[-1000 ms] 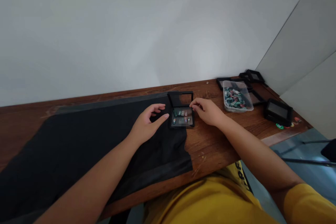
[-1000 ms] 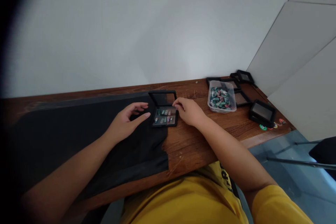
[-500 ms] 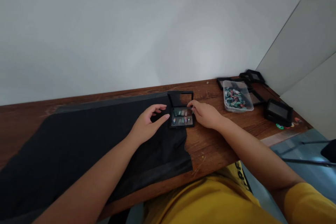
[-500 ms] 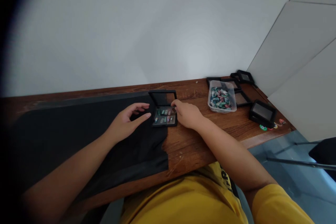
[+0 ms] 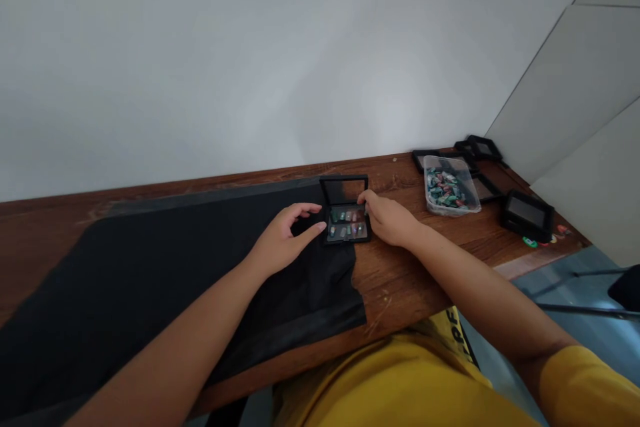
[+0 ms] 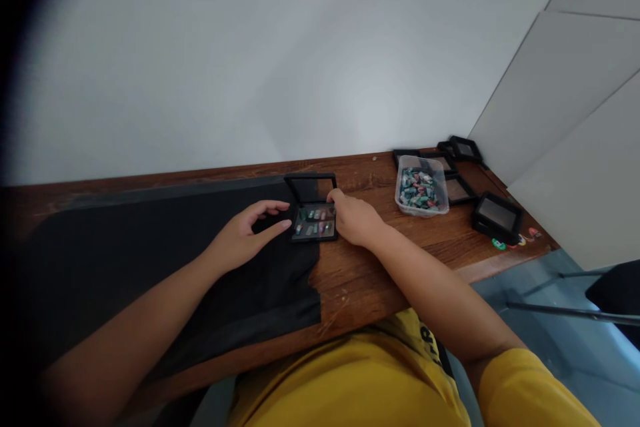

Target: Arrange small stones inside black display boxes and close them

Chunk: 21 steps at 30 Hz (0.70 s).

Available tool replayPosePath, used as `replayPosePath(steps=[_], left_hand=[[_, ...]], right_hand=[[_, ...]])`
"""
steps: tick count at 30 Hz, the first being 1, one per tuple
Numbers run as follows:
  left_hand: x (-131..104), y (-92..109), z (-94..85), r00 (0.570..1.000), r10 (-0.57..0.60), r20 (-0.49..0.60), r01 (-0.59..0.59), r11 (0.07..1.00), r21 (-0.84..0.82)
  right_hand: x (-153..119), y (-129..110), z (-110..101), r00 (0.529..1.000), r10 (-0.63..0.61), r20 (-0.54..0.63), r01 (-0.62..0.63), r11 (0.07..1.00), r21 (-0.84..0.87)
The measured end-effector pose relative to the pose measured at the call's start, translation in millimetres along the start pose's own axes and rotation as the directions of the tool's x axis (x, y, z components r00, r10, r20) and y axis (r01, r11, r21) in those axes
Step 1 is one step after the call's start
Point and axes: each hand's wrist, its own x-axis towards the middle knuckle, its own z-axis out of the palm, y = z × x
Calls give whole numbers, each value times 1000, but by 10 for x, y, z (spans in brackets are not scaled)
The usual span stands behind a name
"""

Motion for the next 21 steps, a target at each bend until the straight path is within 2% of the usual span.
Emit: replayPosePath(steps=[11, 21], left_hand=[[-5, -1, -28, 993, 85, 81, -93, 991, 100], [-6, 10, -29, 992, 86, 92, -98, 987, 131]], right_hand=[[31, 18, 25, 999, 45, -10, -45, 999, 23], [81, 103, 93, 994, 13, -111, 11, 977, 215]])
